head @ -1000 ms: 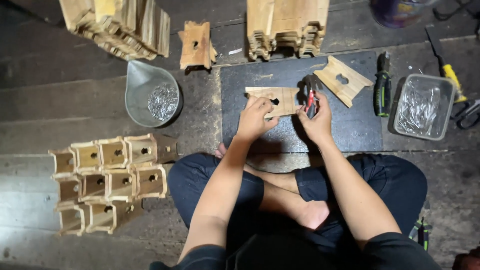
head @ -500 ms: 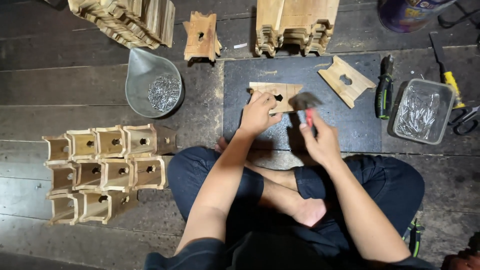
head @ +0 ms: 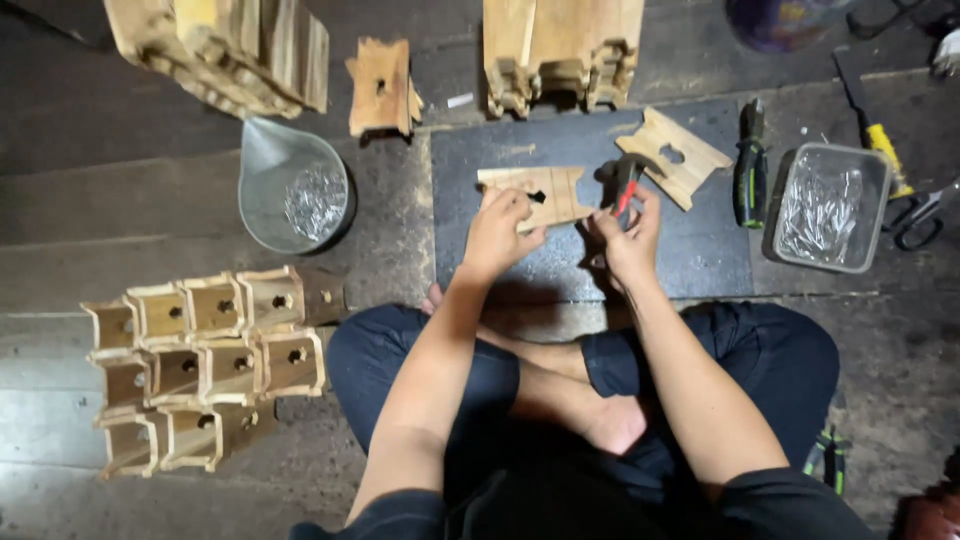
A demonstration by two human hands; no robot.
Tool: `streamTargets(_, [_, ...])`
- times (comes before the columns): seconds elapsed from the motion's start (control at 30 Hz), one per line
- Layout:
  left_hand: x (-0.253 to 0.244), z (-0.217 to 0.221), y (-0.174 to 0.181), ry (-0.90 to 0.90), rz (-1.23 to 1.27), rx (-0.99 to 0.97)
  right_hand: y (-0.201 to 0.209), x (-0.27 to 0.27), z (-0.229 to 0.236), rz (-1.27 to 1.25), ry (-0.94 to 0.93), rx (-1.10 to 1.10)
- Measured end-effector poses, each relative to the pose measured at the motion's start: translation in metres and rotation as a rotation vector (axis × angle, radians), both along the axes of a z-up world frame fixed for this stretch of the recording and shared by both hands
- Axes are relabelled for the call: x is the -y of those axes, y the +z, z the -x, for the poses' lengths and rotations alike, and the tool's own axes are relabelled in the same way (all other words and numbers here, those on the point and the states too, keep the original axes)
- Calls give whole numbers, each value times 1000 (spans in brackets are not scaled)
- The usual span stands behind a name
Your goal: Assembling small wooden box-like structures by hand using tools on a workshop floor.
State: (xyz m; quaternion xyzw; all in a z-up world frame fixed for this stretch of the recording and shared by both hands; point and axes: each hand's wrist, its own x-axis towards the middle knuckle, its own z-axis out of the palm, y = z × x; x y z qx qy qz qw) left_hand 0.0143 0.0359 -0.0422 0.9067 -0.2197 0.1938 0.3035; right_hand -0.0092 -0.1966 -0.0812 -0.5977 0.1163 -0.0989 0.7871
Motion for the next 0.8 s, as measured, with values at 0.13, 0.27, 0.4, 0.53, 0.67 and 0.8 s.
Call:
streamTargets(0.13, [-1, 1, 11, -37, 25, -5, 2, -5, -4, 49, 49, 32])
streamTargets(0.27, [-1, -1, 7, -26, 16, 18, 9, 0, -3, 113, 115, 27])
streamTargets(0.4, [1, 3, 16, -8, -13, 36, 12, -2, -2, 147, 122, 17])
streamTargets(0.53, [6, 6, 28, 23, -46, 15, 13, -2, -1, 128, 126, 56])
streamTargets(0.67, [5, 8, 36, 55, -82, 26, 15, -2, -2, 130, 146, 75])
streamTargets(0.8, [4, 7, 27, 50, -88, 52, 7, 0, 0, 150, 155, 89])
